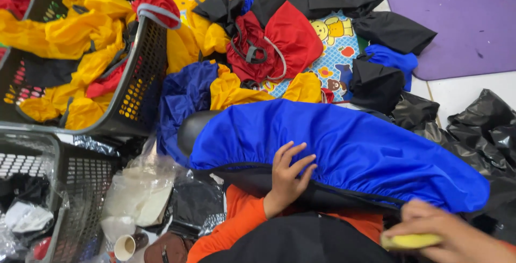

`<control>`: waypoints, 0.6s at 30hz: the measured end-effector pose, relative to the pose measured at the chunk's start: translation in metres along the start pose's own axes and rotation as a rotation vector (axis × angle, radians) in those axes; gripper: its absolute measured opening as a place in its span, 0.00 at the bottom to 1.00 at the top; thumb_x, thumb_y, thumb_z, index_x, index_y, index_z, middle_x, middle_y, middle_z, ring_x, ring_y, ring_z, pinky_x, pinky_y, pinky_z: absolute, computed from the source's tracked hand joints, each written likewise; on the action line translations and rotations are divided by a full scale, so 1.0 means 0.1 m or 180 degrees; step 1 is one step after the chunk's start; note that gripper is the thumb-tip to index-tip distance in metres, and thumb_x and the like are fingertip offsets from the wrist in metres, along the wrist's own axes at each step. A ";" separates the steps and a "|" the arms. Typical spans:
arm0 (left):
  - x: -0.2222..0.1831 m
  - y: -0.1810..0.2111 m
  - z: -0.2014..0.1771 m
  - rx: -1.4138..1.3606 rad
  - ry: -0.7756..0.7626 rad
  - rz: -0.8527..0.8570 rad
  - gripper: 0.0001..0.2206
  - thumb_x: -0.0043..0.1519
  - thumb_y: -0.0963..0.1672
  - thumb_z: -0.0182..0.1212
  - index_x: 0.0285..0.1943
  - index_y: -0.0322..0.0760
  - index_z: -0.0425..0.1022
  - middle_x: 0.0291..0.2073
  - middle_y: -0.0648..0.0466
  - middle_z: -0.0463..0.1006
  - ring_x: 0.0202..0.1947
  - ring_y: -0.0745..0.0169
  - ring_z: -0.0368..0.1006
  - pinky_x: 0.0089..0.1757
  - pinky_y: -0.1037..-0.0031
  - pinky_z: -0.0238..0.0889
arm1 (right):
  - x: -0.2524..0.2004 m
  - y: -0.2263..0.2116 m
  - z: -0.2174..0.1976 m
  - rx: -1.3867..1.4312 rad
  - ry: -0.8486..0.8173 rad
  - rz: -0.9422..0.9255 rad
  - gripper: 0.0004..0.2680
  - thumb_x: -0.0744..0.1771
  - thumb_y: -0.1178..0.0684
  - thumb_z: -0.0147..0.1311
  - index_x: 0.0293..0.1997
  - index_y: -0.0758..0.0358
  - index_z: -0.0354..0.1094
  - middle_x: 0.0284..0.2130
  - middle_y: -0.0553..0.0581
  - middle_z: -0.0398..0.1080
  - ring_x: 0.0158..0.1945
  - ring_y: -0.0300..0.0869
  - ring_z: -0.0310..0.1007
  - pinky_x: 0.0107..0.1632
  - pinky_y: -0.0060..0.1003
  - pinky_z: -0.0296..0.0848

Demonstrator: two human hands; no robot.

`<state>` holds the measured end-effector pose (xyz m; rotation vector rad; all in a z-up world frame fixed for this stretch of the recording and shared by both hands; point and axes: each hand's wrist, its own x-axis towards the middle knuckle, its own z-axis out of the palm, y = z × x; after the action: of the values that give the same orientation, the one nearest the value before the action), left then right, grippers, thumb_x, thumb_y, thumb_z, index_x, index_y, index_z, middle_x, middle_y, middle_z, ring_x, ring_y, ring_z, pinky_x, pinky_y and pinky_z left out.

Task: The person is preparing blue fabric items by wiping them with a sponge, folding them, and then placing them into clear and black plastic packaging.

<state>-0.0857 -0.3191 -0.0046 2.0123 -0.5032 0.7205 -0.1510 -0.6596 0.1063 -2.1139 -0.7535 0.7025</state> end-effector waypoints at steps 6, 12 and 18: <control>-0.22 -0.08 0.19 0.0664 -0.1287 -0.0571 0.42 0.60 0.54 0.68 0.80 0.37 0.51 0.78 0.37 0.47 0.77 0.24 0.41 0.66 0.41 0.46 | 0.88 -0.24 0.02 0.0464 0.2733 0.0676 0.29 0.56 0.58 0.71 0.62 0.60 0.63 0.46 0.55 0.74 0.51 0.39 0.76 0.58 0.31 0.71; -0.32 -0.20 0.15 0.0722 -0.1377 -0.0668 0.55 0.45 0.51 0.78 0.78 0.19 0.47 0.75 0.24 0.47 0.73 0.15 0.42 0.66 0.40 0.40 | 2.13 0.29 0.68 0.0262 0.1799 0.0858 0.26 0.57 0.52 0.72 0.61 0.41 0.67 0.39 0.59 0.80 0.46 0.57 0.81 0.47 0.50 0.78; -0.23 -0.17 0.18 0.0795 -0.1342 -0.0618 0.50 0.52 0.58 0.69 0.75 0.20 0.54 0.74 0.23 0.50 0.74 0.17 0.46 0.67 0.37 0.37 | 1.36 0.78 -0.11 -0.1347 0.3683 0.1151 0.23 0.65 0.64 0.65 0.70 0.63 0.65 0.51 0.67 0.69 0.53 0.63 0.69 0.56 0.51 0.69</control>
<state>-0.0871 -0.3248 -0.0378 2.4240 -0.4656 0.2454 -0.0301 -0.6109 0.0189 -2.5470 0.1528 -0.5976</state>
